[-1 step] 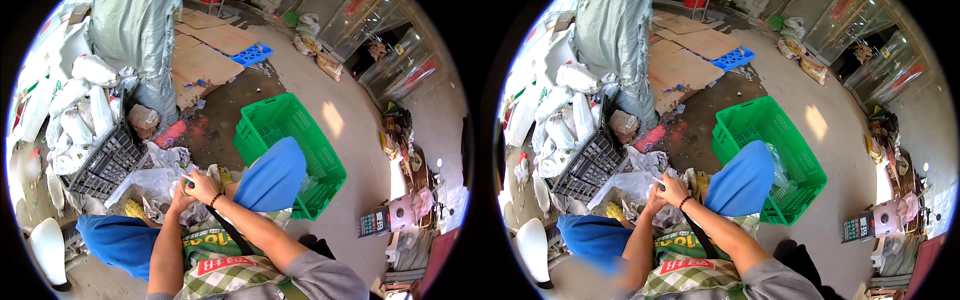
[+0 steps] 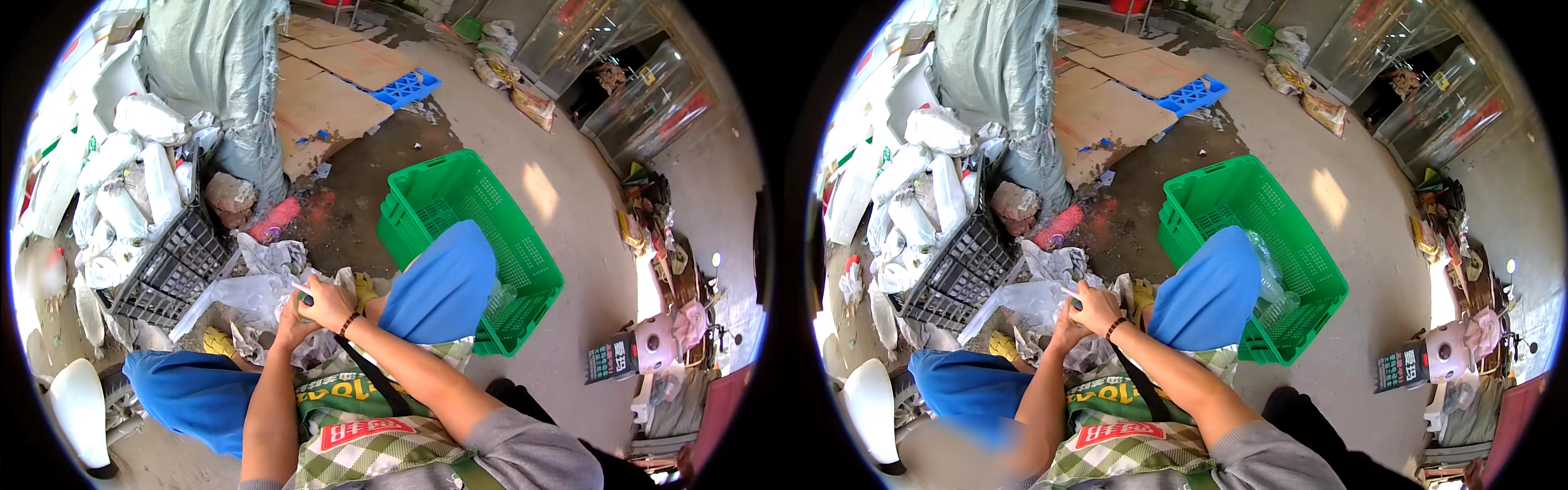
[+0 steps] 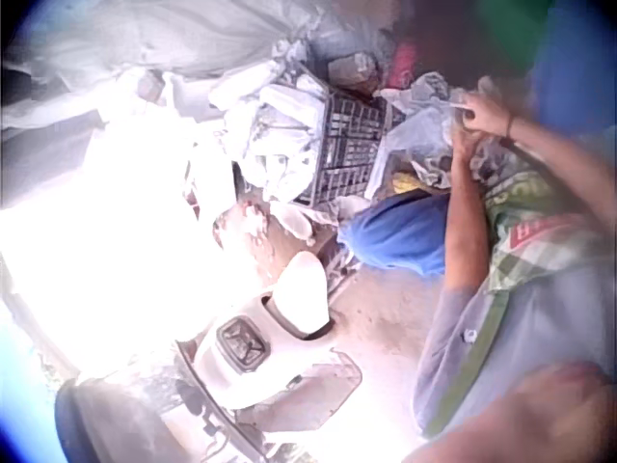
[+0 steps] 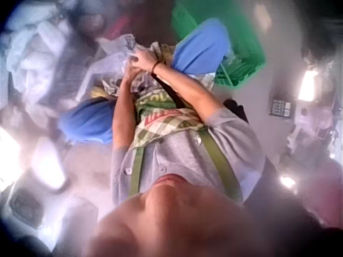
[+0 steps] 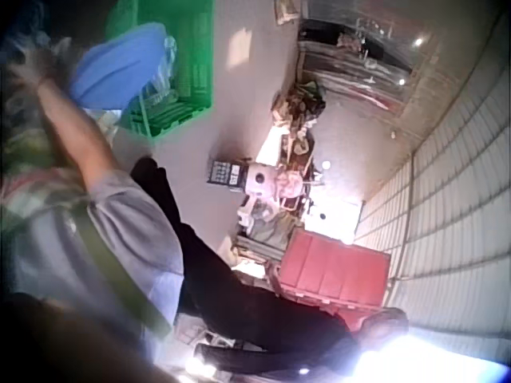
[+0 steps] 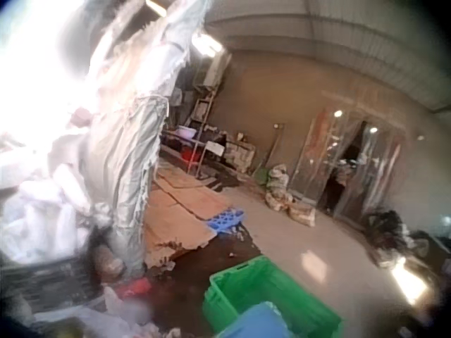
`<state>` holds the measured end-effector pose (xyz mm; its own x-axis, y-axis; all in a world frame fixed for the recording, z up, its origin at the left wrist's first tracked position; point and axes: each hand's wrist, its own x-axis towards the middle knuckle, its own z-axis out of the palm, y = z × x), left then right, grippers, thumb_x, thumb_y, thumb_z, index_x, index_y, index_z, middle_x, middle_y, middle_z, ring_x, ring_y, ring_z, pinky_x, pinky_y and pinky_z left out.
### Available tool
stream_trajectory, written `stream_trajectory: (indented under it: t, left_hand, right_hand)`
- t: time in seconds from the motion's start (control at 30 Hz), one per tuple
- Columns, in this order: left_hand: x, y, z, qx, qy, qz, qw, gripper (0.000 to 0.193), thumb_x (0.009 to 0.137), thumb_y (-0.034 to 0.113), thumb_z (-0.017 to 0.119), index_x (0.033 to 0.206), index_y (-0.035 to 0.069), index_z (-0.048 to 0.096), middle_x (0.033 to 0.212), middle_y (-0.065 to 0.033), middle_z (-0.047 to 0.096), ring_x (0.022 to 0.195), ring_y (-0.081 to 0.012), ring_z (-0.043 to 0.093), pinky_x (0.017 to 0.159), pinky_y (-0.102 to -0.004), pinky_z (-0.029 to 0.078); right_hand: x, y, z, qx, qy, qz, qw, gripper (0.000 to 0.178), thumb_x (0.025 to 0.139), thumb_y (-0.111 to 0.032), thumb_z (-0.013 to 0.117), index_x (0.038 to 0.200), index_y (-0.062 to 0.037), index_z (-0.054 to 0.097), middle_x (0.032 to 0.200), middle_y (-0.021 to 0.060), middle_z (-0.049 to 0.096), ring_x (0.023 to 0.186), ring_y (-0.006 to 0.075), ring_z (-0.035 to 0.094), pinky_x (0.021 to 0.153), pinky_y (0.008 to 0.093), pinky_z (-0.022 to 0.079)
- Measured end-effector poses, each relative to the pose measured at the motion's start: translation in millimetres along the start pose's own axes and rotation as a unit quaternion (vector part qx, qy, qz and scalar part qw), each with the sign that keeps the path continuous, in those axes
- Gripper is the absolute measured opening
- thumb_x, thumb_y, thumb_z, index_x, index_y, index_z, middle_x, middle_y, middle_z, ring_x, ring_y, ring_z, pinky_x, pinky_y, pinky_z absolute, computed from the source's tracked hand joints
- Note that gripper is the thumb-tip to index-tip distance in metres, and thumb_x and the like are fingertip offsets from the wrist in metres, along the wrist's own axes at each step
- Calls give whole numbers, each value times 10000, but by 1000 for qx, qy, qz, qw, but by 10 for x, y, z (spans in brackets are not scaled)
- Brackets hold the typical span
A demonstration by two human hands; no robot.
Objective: The person sits on the ground sorting through a pile of waste, cutting open plastic bottles with a knife, and placing them into a green basket. They then walk into a market, receive a bag of meat, weigh it on a scale, and return to the sorting area.
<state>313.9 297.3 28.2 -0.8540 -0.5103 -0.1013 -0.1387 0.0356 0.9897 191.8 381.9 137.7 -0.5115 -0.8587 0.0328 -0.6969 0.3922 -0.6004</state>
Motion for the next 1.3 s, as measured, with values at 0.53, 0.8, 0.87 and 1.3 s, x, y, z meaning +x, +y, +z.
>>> stream_trajectory:
  t: [0.53, 0.8, 0.87, 1.3]
  left_hand:
    - [-265, 387, -917, 461, -211, -428, 748, 663, 831, 597, 669, 1171, 30, 714, 1402, -156, 568, 1333, -346, 503, 1031, -554, 439]
    - [9, 575, -1444, 589, -223, -255, 734, 602, 890, 367, 671, 1402, 94, 509, 1369, -110, 575, 1294, -343, 527, 1089, -590, 336]
    - [205, 932, -1470, 569, -316, -203, 732, 555, 885, 375, 689, 1341, 89, 554, 1302, -101, 604, 1235, -326, 565, 1012, -554, 416]
    - [751, 1600, -1398, 357, -263, -101, 891, 569, 845, 293, 739, 1313, 27, 555, 1202, -177, 628, 1033, -381, 636, 866, -458, 527]
  right_hand:
    - [480, 207, 713, 141, -109, 96, 979, 407, 924, -417, 677, 970, -18, 608, 814, 179, 684, 728, 338, 670, 663, 419, 507]
    - [1449, -400, -746, 64, -119, -77, 988, 218, 999, -229, 510, 953, -26, 573, 866, 229, 666, 780, 456, 633, 673, 549, 488]
    - [1680, -414, -891, 29, -140, -75, 987, 149, 983, -161, 529, 1041, -34, 582, 976, 216, 653, 853, 438, 627, 704, 523, 490]
    - [2600, 1019, -1037, -177, 64, 268, 945, 209, 960, -237, 558, 995, -45, 482, 710, 196, 669, 631, 412, 661, 552, 537, 513]
